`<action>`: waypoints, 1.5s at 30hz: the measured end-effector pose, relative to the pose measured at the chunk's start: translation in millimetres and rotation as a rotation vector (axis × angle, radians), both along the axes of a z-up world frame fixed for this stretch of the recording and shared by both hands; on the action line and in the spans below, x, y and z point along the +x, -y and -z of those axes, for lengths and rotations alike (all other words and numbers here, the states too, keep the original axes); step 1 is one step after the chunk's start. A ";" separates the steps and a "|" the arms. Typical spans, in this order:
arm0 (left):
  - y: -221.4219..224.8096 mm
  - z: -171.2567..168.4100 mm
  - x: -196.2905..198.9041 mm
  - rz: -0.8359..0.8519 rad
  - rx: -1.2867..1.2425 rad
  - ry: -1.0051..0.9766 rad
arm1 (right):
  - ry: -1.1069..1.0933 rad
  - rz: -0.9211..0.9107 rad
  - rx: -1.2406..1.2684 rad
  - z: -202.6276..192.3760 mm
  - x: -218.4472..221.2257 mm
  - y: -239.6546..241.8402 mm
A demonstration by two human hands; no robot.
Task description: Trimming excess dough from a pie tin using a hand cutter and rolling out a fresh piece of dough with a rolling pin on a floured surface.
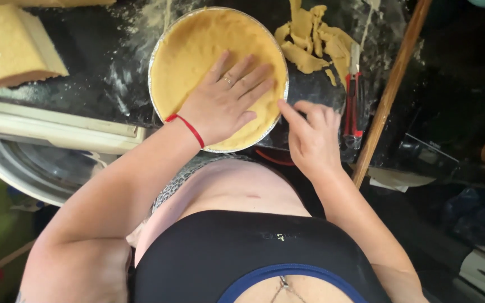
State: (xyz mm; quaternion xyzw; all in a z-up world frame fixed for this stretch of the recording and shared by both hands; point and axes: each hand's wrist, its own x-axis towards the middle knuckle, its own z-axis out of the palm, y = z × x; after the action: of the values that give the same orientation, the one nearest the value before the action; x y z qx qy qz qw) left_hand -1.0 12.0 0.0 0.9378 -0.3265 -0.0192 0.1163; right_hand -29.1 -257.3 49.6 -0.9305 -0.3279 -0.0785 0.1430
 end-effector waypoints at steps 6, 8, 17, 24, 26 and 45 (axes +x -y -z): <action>3.6 -7.7 -5.5 -0.173 0.002 0.026 | 0.020 -0.046 0.055 -9.3 -2.4 -4.1; 3.1 -6.4 -4.6 -0.256 0.044 -0.004 | 0.017 -0.067 0.076 -16.2 5.3 -13.8; -4.6 -22.2 13.7 -0.335 0.015 -0.092 | -0.052 -0.079 0.175 -26.5 5.7 -24.2; -33.5 -37.4 55.3 -0.446 -0.237 0.208 | -0.053 -0.031 0.159 -31.2 21.0 -28.6; -48.3 -17.0 68.5 -0.358 -0.240 0.326 | -0.033 -0.028 0.184 -37.9 31.1 -35.6; -76.9 8.6 89.1 -0.167 -0.185 0.497 | -0.155 0.364 0.218 -37.0 10.8 -35.8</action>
State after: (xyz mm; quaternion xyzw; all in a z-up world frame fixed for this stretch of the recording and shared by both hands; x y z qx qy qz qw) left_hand 88.0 88.9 -8.5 0.9229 -0.2670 0.2509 0.1188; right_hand -18.3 -221.5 86.6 -0.9567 -0.1321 -0.0664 0.2509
